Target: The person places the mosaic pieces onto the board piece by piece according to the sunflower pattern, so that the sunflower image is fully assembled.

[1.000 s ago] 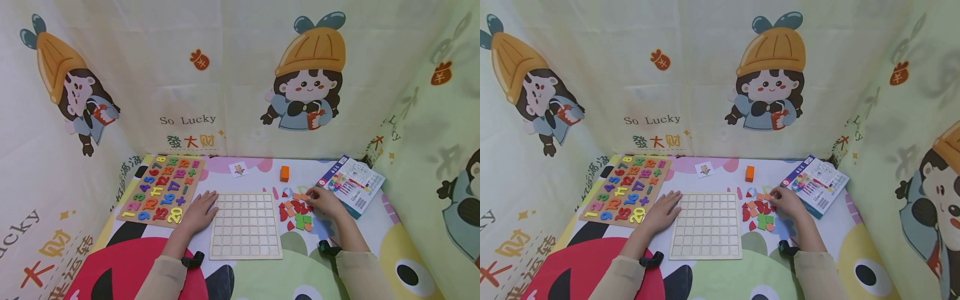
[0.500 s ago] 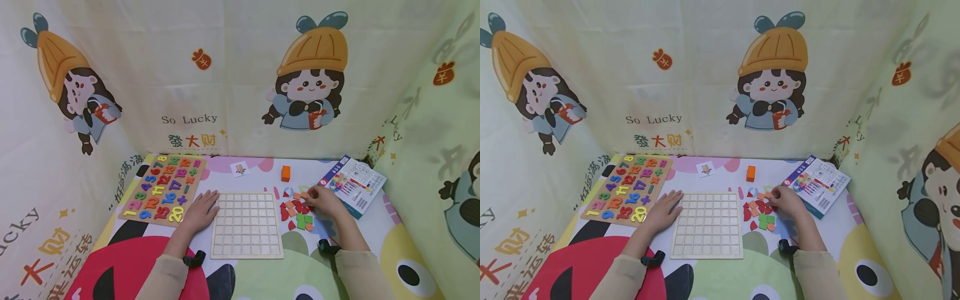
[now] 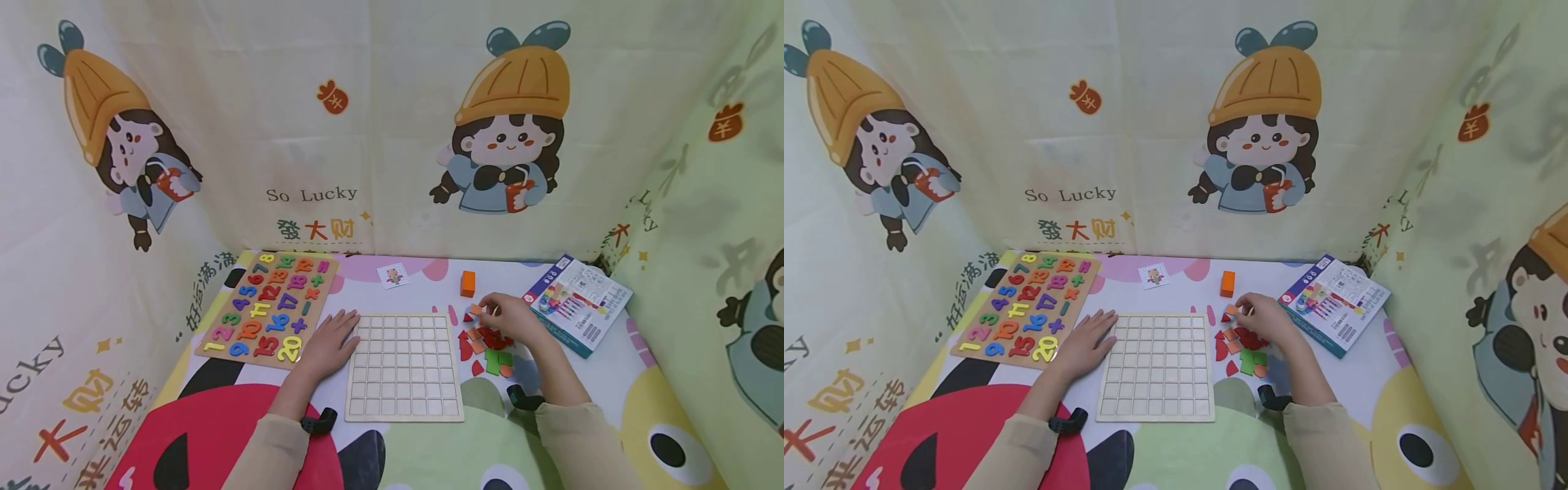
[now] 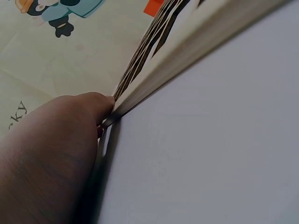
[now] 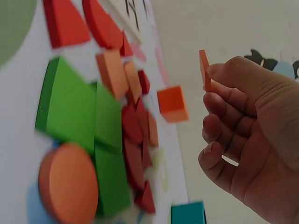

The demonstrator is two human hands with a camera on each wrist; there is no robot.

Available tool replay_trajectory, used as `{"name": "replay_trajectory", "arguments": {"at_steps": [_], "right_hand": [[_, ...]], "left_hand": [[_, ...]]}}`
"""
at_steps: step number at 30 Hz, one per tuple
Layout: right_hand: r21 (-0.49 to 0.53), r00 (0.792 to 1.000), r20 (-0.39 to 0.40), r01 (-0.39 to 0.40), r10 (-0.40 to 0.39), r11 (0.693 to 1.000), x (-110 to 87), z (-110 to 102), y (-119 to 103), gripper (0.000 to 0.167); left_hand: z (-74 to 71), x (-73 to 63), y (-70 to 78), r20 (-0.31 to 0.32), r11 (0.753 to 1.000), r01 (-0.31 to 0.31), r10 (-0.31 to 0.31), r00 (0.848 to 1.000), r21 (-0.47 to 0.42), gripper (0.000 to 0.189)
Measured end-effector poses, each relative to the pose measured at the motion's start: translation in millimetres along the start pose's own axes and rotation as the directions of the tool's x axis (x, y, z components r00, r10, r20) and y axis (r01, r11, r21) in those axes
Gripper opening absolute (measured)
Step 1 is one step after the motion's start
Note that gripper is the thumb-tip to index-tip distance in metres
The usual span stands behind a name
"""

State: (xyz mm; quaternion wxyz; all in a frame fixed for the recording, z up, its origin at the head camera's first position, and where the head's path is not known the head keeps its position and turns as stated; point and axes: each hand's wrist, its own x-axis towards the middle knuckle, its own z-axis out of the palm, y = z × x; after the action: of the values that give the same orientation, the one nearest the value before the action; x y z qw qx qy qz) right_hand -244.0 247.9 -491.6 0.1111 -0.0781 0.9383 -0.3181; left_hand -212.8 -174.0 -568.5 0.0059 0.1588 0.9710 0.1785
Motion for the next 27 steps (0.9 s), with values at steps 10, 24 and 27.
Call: {"name": "replay_trajectory", "arguments": {"at_steps": [10, 24, 27], "right_hand": [[-0.027, 0.985, 0.031, 0.168, -0.168, 0.985, 16.3, 28, -49, 0.022], [-0.037, 0.956, 0.139, 0.267, -0.259, 0.963, 35.3, 78, -84, 0.017], [-0.029, 0.954, 0.153, 0.266, -0.258, 0.964, 37.3, 86, -86, 0.017]], "left_hand": [[-1.0, 0.6, 1.9, 0.017, 1.0, 0.004, -0.005, 1.0, 0.012, 0.059], [-3.0, 2.5, 3.1, 0.014, 0.999, 0.007, -0.007, 1.0, 0.035, 0.057], [-1.2, 2.9, 2.9, 0.009, 0.999, 0.008, -0.009, 1.0, 0.039, 0.057]]}}
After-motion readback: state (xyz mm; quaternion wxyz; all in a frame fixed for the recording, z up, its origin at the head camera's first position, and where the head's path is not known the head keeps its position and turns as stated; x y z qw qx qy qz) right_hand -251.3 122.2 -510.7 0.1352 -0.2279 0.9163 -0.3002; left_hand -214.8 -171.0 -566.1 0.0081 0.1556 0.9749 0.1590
